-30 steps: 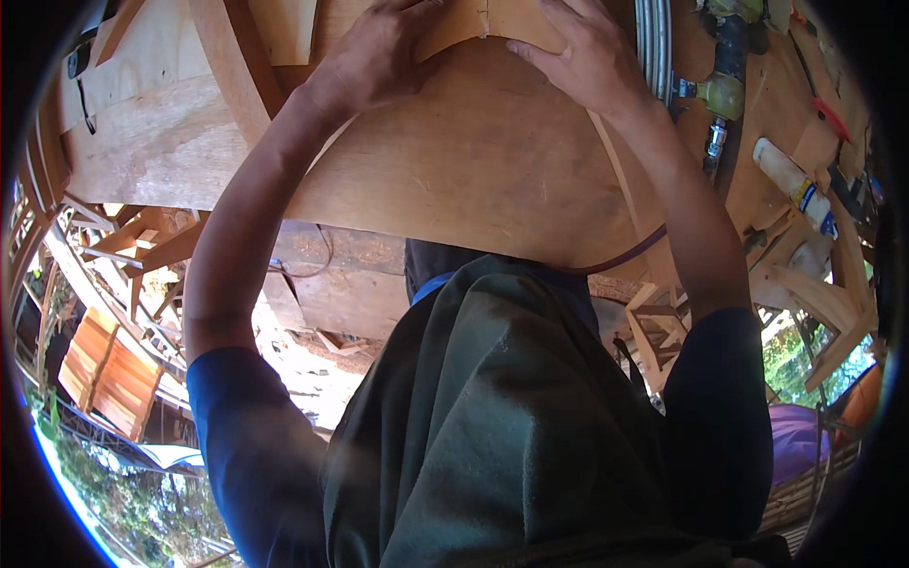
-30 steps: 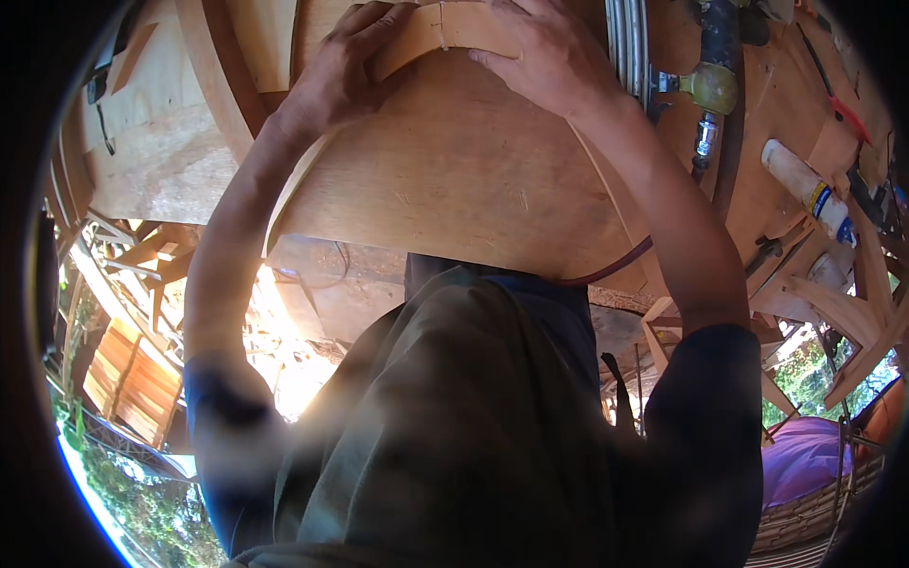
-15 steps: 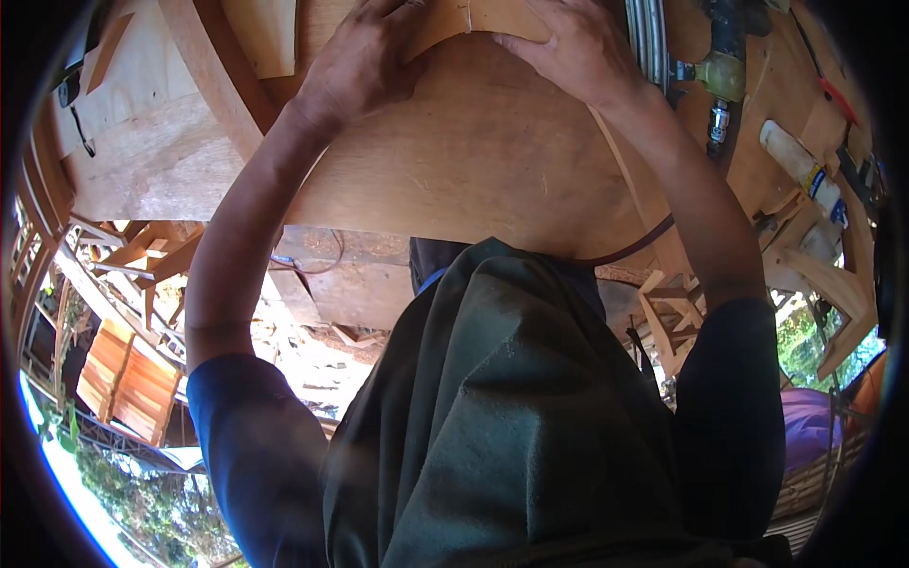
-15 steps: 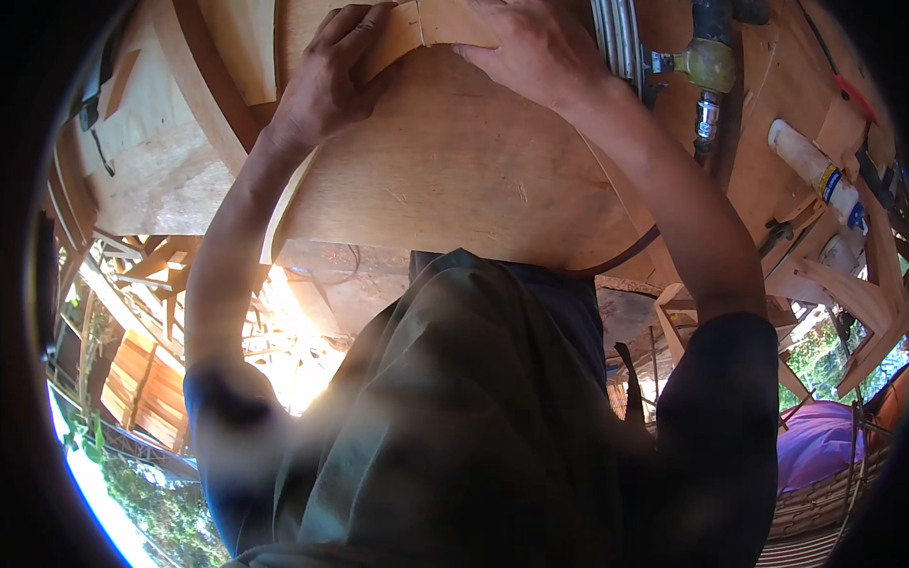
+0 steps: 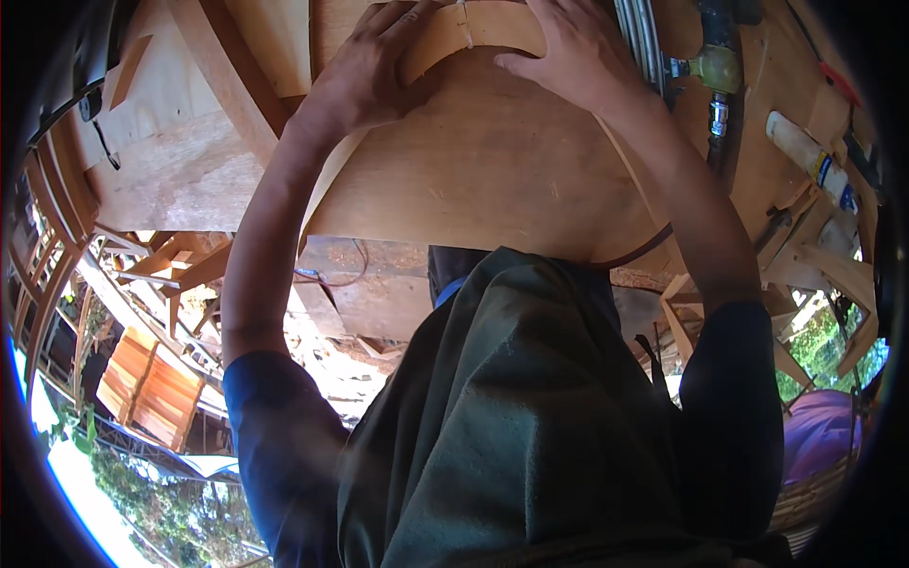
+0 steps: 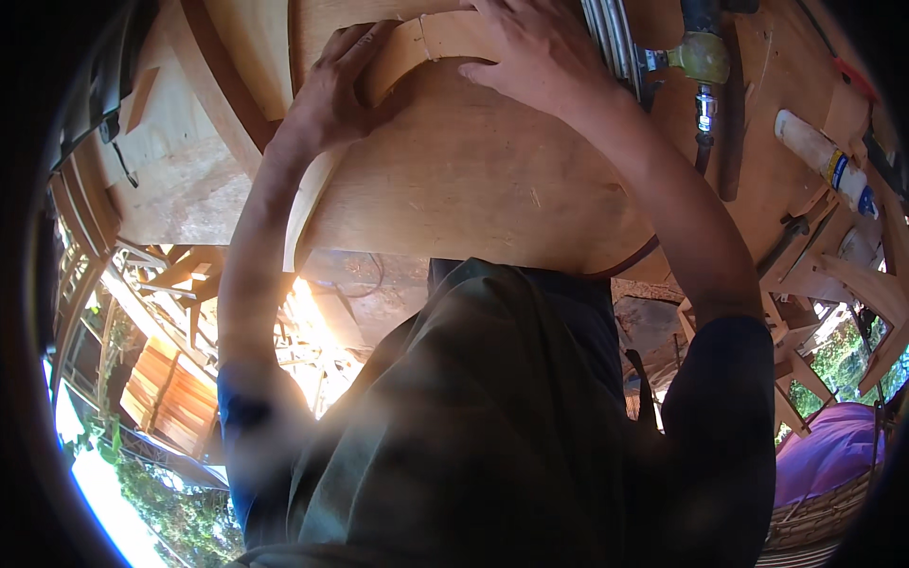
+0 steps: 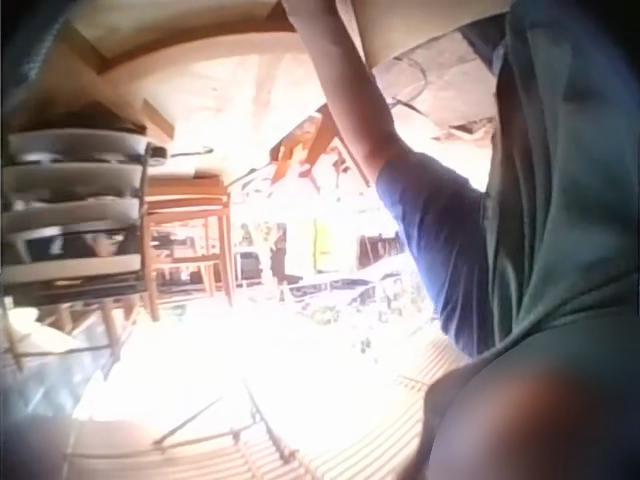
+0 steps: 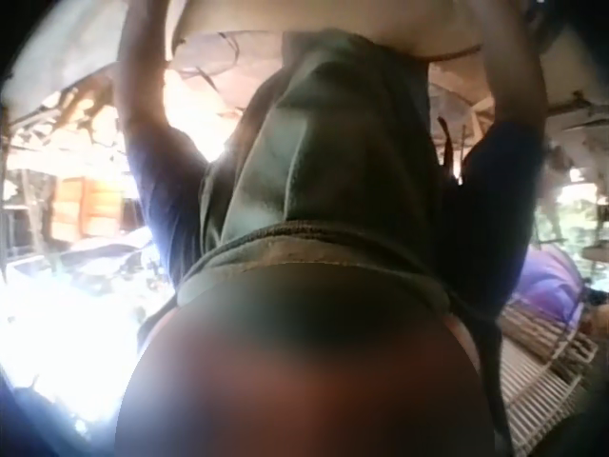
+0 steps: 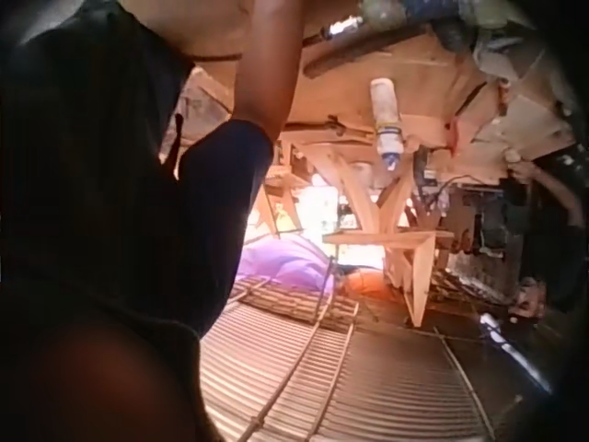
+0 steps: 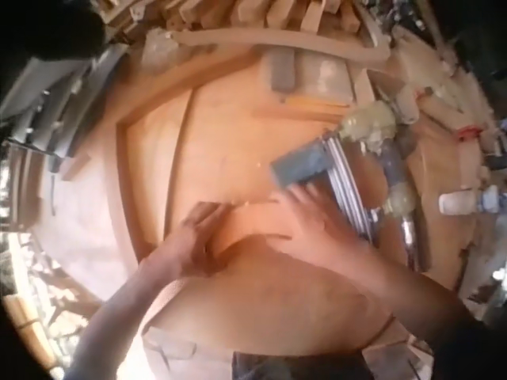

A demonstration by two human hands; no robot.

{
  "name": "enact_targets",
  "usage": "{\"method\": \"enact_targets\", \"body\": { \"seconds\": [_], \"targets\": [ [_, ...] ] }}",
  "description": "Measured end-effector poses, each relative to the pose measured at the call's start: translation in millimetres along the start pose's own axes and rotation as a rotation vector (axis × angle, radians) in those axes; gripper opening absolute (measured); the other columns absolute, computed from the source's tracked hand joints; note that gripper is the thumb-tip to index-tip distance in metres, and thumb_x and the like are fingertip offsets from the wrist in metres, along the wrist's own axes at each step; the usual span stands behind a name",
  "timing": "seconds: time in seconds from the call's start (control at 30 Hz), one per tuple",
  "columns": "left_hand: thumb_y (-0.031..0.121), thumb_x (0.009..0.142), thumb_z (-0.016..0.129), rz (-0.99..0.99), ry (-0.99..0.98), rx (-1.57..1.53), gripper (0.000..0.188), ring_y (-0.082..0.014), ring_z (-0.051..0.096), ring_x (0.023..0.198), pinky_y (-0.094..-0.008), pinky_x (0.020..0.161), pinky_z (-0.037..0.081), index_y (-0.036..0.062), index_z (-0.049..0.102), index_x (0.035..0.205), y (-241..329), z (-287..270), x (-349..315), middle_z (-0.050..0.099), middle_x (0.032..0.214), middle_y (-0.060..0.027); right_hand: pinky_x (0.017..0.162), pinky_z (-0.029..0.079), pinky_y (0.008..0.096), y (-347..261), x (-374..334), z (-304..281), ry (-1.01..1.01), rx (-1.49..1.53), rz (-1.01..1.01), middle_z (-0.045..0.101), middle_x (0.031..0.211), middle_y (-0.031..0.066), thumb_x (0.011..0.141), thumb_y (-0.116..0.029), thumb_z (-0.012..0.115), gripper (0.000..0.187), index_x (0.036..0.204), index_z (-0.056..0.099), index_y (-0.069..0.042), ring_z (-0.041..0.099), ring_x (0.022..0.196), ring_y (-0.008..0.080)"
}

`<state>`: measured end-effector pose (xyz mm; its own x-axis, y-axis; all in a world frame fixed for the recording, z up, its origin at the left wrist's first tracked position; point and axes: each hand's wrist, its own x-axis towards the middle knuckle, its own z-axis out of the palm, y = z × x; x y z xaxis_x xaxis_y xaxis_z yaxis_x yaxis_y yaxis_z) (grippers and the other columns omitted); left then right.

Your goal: Applying wood glue and using a nail gun to join curved wooden components for a furniture frame.

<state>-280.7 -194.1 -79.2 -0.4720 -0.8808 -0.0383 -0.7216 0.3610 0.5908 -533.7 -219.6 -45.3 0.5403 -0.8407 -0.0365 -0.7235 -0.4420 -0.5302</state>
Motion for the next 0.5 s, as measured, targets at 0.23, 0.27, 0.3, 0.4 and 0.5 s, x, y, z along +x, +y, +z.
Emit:
{"method": "enact_targets", "body": {
  "seconds": [0.23, 0.27, 0.3, 0.4, 0.5],
  "targets": [
    [0.009, 0.074, 0.083, 0.082, -0.017, -0.122, 0.087, -0.0390, 0.048, 0.135, -0.0430, 0.114, 0.044, 0.0061, 0.043, 0.152, -22.9, 4.0, -9.1, 0.050, 0.146, -0.0195, 0.097, 0.048, 0.0470, 11.8, -9.6, -3.2, 0.052, 0.042, -0.066, 0.058, 0.124, 0.0220, 0.080, -0.017, 0.081, 0.058, 0.130, 0.059, 0.001, 0.055, 0.114, 0.0428],
    [0.007, 0.074, 0.081, 0.071, -0.044, -0.142, 0.089, -0.0393, 0.046, 0.136, -0.0433, 0.115, 0.042, 0.0060, 0.041, 0.153, -23.4, 2.9, -10.0, 0.049, 0.148, -0.0195, 0.097, 0.048, 0.0470, 12.3, -8.5, -3.6, 0.040, 0.037, -0.074, 0.058, 0.124, 0.0220, 0.080, -0.017, 0.081, 0.058, 0.130, 0.059, 0.001, 0.055, 0.114, 0.0428],
    [0.004, 0.073, 0.080, 0.060, -0.072, -0.162, 0.091, -0.0396, 0.045, 0.138, -0.0436, 0.116, 0.041, 0.0060, 0.039, 0.154, -23.9, 1.6, -9.7, 0.048, 0.149, -0.0194, 0.096, 0.048, 0.0467, 10.4, -6.9, -5.4, 0.021, 0.049, -0.062, 0.059, 0.125, 0.0221, 0.080, -0.016, 0.081, 0.057, 0.129, 0.059, 0.002, 0.055, 0.113, 0.0428],
    [-0.001, 0.071, 0.077, 0.115, -0.073, -0.141, 0.094, -0.0392, 0.041, 0.141, -0.0432, 0.118, 0.038, 0.0058, 0.037, 0.156, -30.6, 3.1, -8.7, 0.047, 0.150, -0.0192, 0.096, 0.049, 0.0460, 6.1, -1.1, -6.2, -0.021, 0.066, -0.049, 0.059, 0.126, 0.0224, 0.080, -0.014, 0.081, 0.056, 0.128, 0.060, 0.003, 0.056, 0.113, 0.0430],
    [-0.002, 0.068, 0.077, 0.188, -0.059, -0.194, 0.098, -0.0389, 0.040, 0.143, -0.0427, 0.119, 0.036, 0.0051, 0.036, 0.156, -38.1, 8.0, -6.4, 0.046, 0.151, -0.0188, 0.095, 0.049, 0.0454, 6.1, 3.1, -4.6, -0.013, 0.083, -0.084, 0.059, 0.125, 0.0225, 0.079, -0.012, 0.081, 0.054, 0.126, 0.061, 0.004, 0.056, 0.111, 0.0432]
  ]
}}
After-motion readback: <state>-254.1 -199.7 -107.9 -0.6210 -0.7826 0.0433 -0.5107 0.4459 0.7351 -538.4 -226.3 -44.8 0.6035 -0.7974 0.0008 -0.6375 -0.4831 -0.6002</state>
